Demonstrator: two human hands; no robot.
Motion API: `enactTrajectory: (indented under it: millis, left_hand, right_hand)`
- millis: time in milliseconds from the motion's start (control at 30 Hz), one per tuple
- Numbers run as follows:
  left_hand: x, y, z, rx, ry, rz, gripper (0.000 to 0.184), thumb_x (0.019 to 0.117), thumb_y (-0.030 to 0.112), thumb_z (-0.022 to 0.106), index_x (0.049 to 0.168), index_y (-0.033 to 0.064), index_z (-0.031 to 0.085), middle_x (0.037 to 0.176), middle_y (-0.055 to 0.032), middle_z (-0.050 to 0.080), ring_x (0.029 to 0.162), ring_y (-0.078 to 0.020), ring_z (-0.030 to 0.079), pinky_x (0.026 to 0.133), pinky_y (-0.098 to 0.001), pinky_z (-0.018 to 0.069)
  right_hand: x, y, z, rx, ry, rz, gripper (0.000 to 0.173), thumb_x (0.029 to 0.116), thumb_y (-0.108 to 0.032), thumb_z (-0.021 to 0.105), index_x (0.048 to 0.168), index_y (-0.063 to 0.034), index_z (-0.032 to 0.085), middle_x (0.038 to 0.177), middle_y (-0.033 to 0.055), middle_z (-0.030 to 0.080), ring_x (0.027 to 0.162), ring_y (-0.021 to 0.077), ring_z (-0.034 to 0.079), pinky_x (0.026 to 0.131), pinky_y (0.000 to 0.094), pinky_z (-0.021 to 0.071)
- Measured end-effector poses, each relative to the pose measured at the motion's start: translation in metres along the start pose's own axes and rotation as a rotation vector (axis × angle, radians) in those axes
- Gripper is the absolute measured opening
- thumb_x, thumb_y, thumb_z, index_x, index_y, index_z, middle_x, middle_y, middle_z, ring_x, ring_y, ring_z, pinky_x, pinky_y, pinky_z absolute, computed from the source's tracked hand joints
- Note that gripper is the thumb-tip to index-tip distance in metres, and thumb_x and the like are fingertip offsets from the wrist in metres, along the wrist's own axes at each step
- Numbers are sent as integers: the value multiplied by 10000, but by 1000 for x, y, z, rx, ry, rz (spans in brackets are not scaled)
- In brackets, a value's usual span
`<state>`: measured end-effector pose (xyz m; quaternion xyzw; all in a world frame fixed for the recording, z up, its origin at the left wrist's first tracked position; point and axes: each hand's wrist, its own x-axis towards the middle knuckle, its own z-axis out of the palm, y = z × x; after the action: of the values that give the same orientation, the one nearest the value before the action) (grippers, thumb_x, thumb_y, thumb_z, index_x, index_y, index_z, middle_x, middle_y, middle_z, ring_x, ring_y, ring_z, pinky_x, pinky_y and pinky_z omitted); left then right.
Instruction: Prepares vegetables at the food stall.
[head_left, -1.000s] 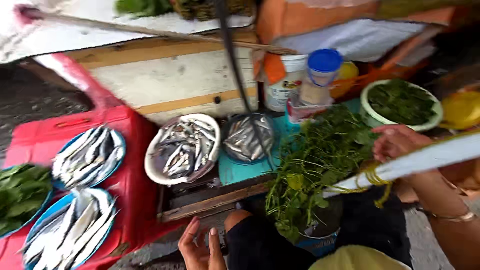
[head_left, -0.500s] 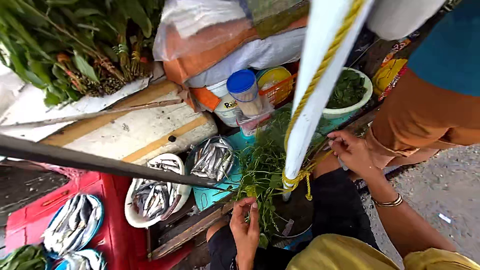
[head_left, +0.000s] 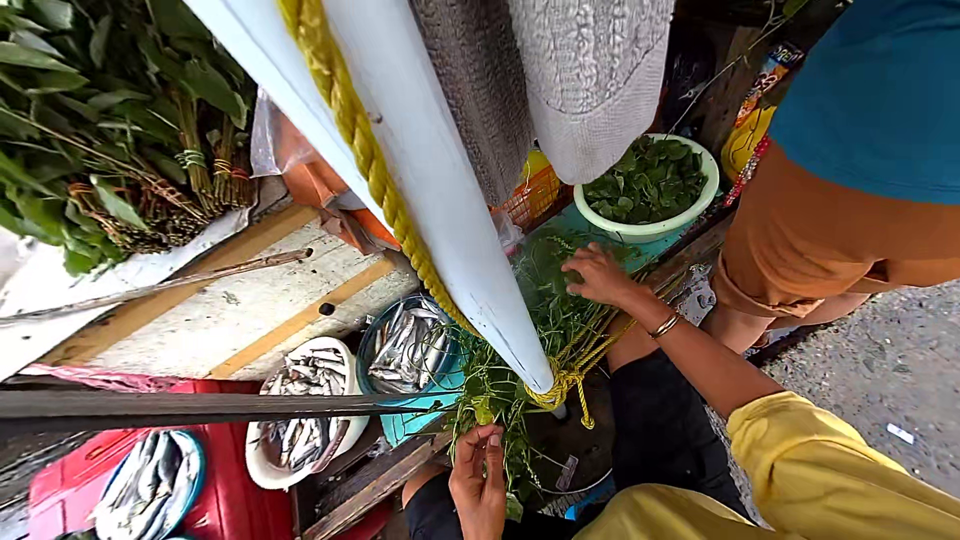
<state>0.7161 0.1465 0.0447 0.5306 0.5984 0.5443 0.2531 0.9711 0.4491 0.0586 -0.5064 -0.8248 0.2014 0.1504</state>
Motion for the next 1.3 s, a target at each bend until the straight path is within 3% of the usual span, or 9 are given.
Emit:
enactTrajectory:
  millis: [100, 267, 433, 600, 700, 833, 967, 1067, 1300]
  left_hand:
    - [-4, -3, -4, -4, 14, -51, 199, 999, 84, 534, 1146, -23, 614, 1021, -65, 714, 905, -147, 712, 741, -301, 623]
    - [14, -5, -3, 12, -18, -41, 204, 997, 95, 543, 1149, -19, 614, 1007, -55, 713, 882, -139, 714, 738, -293, 624]
    - [49, 2, 16, 38, -58, 38, 198, 995, 105, 550, 1132, -20, 620, 1019, -42, 707, 882, -100, 703, 743, -267, 613]
    - [65, 10, 41, 76, -87, 94, 223, 980, 70, 538, 1141, -57, 627, 999, -60, 711, 876, -73, 699, 785, -271, 606]
    - [77, 11, 50, 118, -119, 92, 232, 968, 51, 562, 1149, -73, 637, 1008, -118, 717, 888, -132, 713, 797, -334, 613]
    - [98, 17, 66, 158, -194, 73, 231, 941, 41, 615, 1142, -66, 656, 1095, -180, 697, 1025, -242, 689, 937, -410, 570]
    - [125, 8, 85, 255, -221, 219, 164, 933, 44, 654, 1056, -48, 711, 1083, -190, 710, 1107, -312, 660, 1029, -442, 503]
    - [153, -3, 109, 352, -303, 261, 146, 945, 59, 654, 1032, -30, 729, 1064, -178, 716, 1119, -322, 652, 1043, -440, 486]
    - [184, -14, 151, 400, -542, 149, 268, 1030, 134, 568, 1171, -59, 691, 1226, -243, 671, 1229, -396, 598, 1064, -490, 459]
  right_hand:
    - [13, -2, 13, -81, -31, -101, 405, 888, -358, 791, 1259, -212, 717, 1276, 101, 624, 1287, 369, 478, 1008, 612, 394]
    - [11, 9, 3, 120, 77, -61, 146, 952, -134, 663, 1032, -75, 769, 1106, 152, 672, 1183, 370, 565, 980, 599, 434]
    - [5, 19, -8, 296, 36, 7, 145, 955, -70, 657, 1049, -28, 759, 1111, 194, 673, 1140, 380, 599, 1043, 572, 434]
    - [8, 2, -12, 143, 24, -79, 135, 928, -17, 688, 1045, -33, 752, 1088, 188, 690, 1116, 402, 630, 965, 627, 492]
    - [15, -12, -16, 5, -37, -184, 332, 844, -33, 777, 1171, -77, 744, 1186, 215, 667, 1195, 455, 577, 968, 684, 456]
    - [-1, -32, -29, -168, -220, -241, 288, 924, -44, 690, 1207, 2, 719, 1349, 308, 591, 1333, 527, 484, 1076, 724, 370]
    - [16, -16, -2, -273, -180, -438, 263, 967, -42, 652, 1159, 137, 665, 1218, 380, 619, 1235, 545, 557, 1057, 665, 415]
    - [29, 20, 13, -257, -148, -499, 257, 932, 1, 688, 1151, 133, 669, 1225, 397, 612, 1237, 570, 553, 1078, 695, 404]
    - [0, -23, -20, -330, -204, -315, 326, 973, -47, 643, 1245, 132, 618, 1289, 390, 586, 1283, 549, 533, 1086, 675, 396]
